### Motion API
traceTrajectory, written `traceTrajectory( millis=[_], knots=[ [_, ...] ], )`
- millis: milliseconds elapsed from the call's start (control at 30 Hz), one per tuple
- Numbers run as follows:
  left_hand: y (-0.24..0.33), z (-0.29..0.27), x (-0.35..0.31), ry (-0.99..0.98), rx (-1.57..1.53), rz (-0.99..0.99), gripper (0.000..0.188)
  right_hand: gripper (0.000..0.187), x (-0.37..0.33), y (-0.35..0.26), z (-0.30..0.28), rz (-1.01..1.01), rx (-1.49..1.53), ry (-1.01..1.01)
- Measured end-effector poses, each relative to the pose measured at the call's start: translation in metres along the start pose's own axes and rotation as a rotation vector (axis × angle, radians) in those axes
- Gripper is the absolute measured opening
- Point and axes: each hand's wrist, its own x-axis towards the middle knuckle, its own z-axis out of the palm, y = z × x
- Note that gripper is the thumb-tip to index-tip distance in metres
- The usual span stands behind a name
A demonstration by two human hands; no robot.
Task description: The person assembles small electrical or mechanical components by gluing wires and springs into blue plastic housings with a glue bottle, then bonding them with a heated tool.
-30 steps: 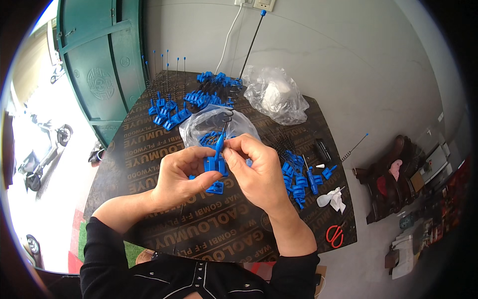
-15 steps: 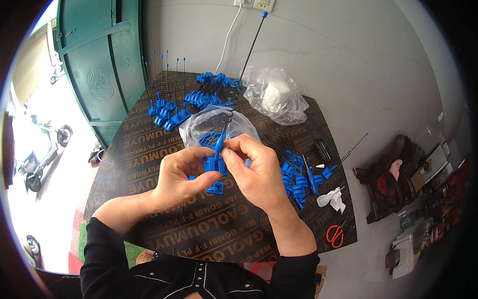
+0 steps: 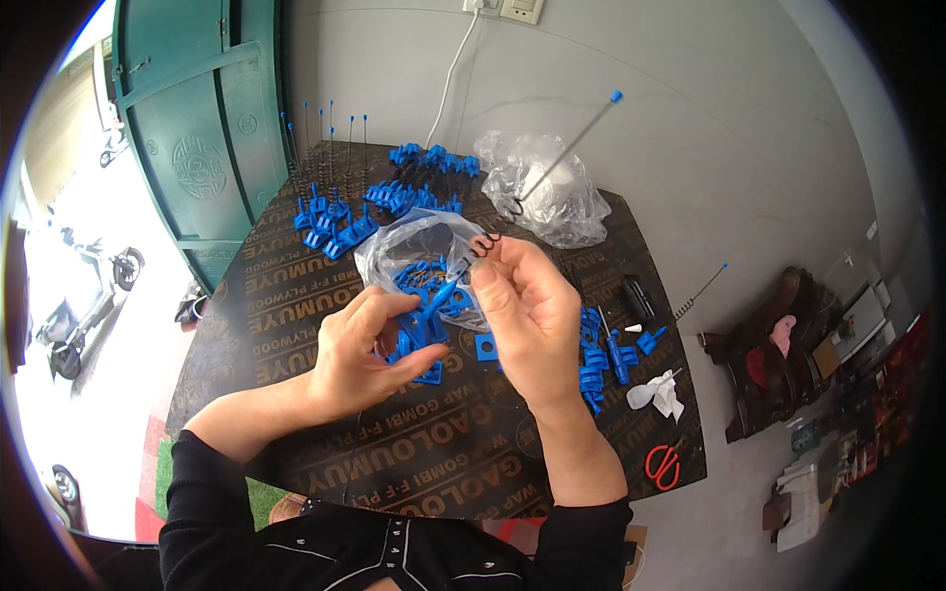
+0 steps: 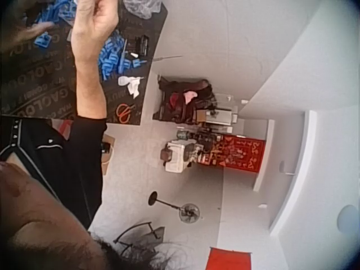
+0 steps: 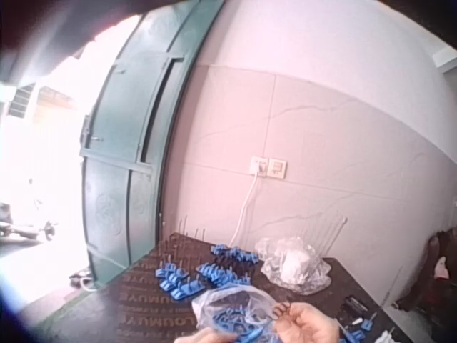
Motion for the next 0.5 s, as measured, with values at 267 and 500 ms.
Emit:
traceTrajectory(
  millis=[267,500],
  knots=[
    [-0.0017,0.0019,-0.0033,0.025,0.179,0.154,0.051,0.021,0.0018,0.001,-0.003,-0.069,0.007,0.097],
    [0.0002,-0.0017,-0.0006,0.024,0.267,0.199,0.061,0.018,0.0019,0.0028,-0.0047,-0.064,0.003,0.143]
  ],
)
